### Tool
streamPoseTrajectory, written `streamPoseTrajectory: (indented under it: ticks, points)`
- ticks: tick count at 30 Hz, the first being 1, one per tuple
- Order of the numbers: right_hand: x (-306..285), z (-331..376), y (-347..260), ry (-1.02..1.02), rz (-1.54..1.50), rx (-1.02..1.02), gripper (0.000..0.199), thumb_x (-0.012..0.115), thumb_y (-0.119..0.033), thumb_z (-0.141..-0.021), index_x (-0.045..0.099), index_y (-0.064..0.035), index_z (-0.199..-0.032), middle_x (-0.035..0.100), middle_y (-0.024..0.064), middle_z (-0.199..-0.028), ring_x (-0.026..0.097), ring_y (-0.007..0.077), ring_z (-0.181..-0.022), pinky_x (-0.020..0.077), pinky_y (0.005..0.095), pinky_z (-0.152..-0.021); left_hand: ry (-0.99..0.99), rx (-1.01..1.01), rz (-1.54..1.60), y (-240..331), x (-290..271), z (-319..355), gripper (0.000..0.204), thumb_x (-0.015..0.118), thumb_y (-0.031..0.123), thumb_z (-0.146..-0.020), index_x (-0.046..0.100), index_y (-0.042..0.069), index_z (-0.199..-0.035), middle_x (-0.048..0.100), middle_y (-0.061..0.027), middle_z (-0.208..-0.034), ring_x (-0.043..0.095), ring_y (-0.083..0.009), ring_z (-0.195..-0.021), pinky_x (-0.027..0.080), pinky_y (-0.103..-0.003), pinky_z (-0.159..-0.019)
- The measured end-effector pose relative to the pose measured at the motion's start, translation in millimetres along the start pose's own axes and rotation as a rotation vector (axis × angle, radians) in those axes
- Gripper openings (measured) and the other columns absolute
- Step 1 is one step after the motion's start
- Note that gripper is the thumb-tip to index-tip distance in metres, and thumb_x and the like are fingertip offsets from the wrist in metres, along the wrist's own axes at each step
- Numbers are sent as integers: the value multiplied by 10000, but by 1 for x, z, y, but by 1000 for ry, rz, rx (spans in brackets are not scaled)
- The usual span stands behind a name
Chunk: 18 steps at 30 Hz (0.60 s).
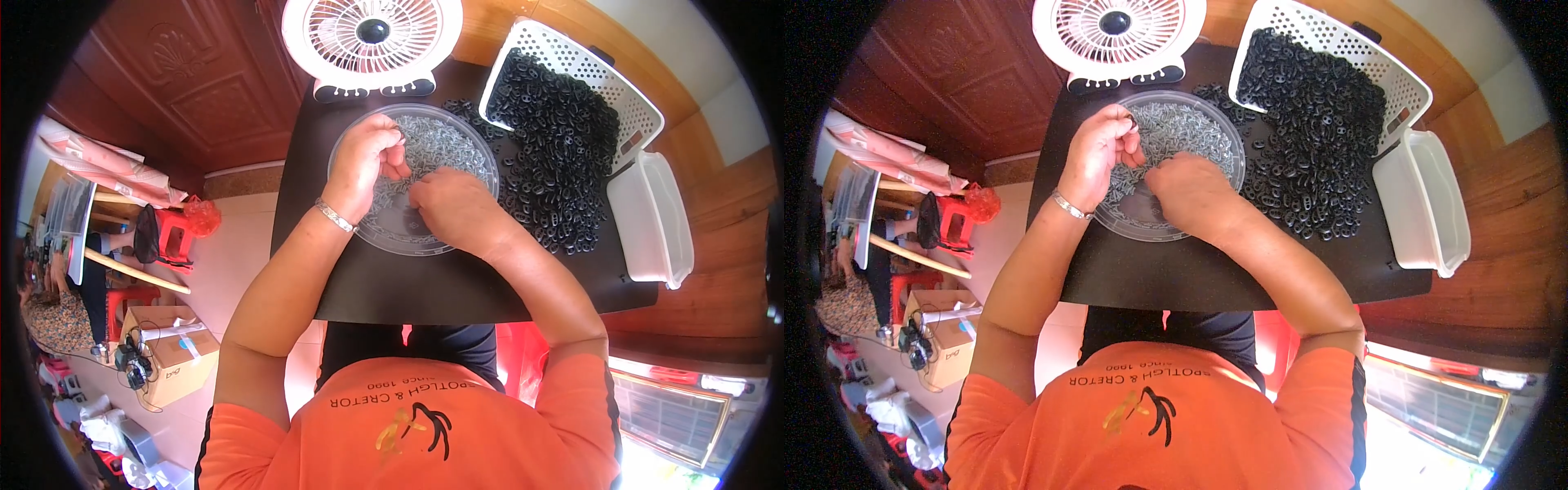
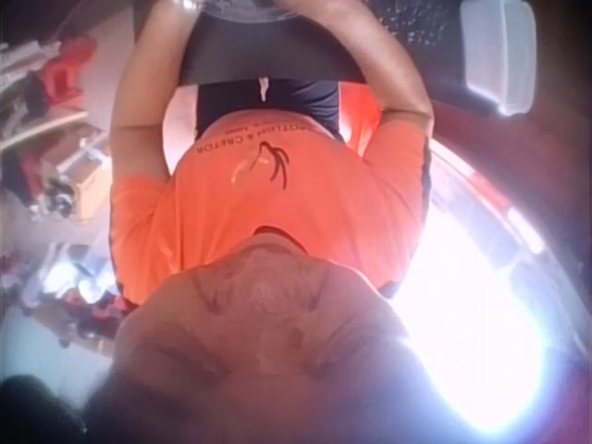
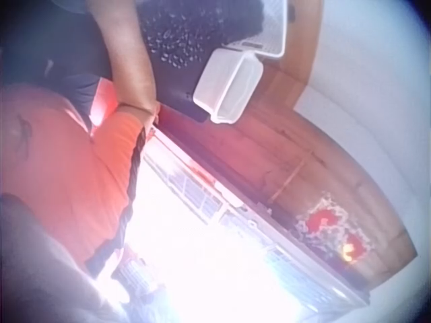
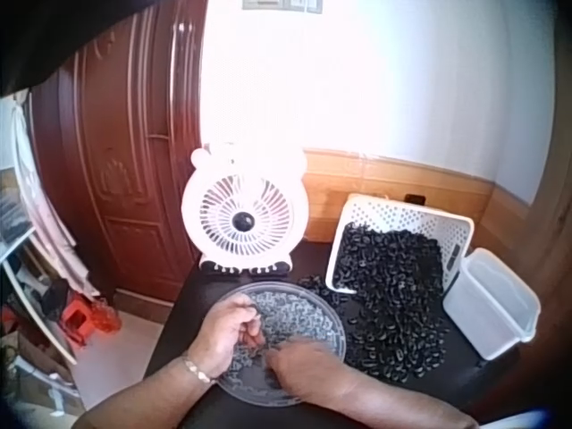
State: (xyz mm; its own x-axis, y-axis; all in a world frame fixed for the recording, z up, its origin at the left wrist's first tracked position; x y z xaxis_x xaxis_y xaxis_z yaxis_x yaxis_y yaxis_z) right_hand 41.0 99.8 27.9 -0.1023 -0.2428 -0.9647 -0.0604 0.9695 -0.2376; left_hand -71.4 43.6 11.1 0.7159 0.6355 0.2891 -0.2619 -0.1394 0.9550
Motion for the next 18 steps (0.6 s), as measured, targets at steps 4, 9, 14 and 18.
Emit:
streamPoseTrajectory:
  ticks: [4, 9, 14, 18]
  points:
    - [5, 1, 1, 46, -17, -28, 61, 601, -74, -760, 627, -54, -811, 633, 110, -835, 604, 311, -860, 495, 422, -771, -38, -1, -28, -4, -1, -2, 121, 484, 177, -899, 537, 76, -861, 558, -15, -676, 588, -165, -601, 444, -268, -574]
    - [-1, 3, -1, 80, -27, -69, 54, 600, -67, -751, 618, -49, -798, 625, 113, -831, 597, 309, -858, 495, 418, -768, -9, -22, -22, -6, -2, -1, 119, 487, 179, -898, 538, 80, -857, 564, -16, -678, 586, -161, -590, 442, -260, -565]
    - [-8, 3, -13, 17, 56, -77, 103, 580, -78, -765, 652, -48, -833, 661, 123, -868, 620, 302, -884, 509, 392, -800, -19, -22, -30, -6, -3, -2, 115, 495, 180, -893, 537, 79, -856, 569, -18, -682, 588, -160, -588, 442, -259, -560]
    - [-1, -1, -13, -18, 119, -46, 100, 588, -89, -764, 655, -59, -832, 662, 119, -862, 620, 296, -893, 508, 388, -797, -6, -24, -26, -5, -2, -3, 112, 505, 182, -887, 536, 80, -853, 567, -18, -681, 592, -162, -590, 442, -259, -559]
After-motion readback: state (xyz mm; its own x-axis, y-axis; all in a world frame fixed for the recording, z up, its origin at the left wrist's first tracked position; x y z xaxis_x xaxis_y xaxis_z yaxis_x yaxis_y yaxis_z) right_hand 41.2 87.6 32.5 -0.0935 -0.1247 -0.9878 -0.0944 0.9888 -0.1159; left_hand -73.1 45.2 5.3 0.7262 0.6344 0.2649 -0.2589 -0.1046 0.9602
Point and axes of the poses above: each hand's wrist, its own z-axis away from the middle knuckle, its own x-axis out of the palm, y = z × x, the point moved 7 cm from there along -z, towards the middle knuckle
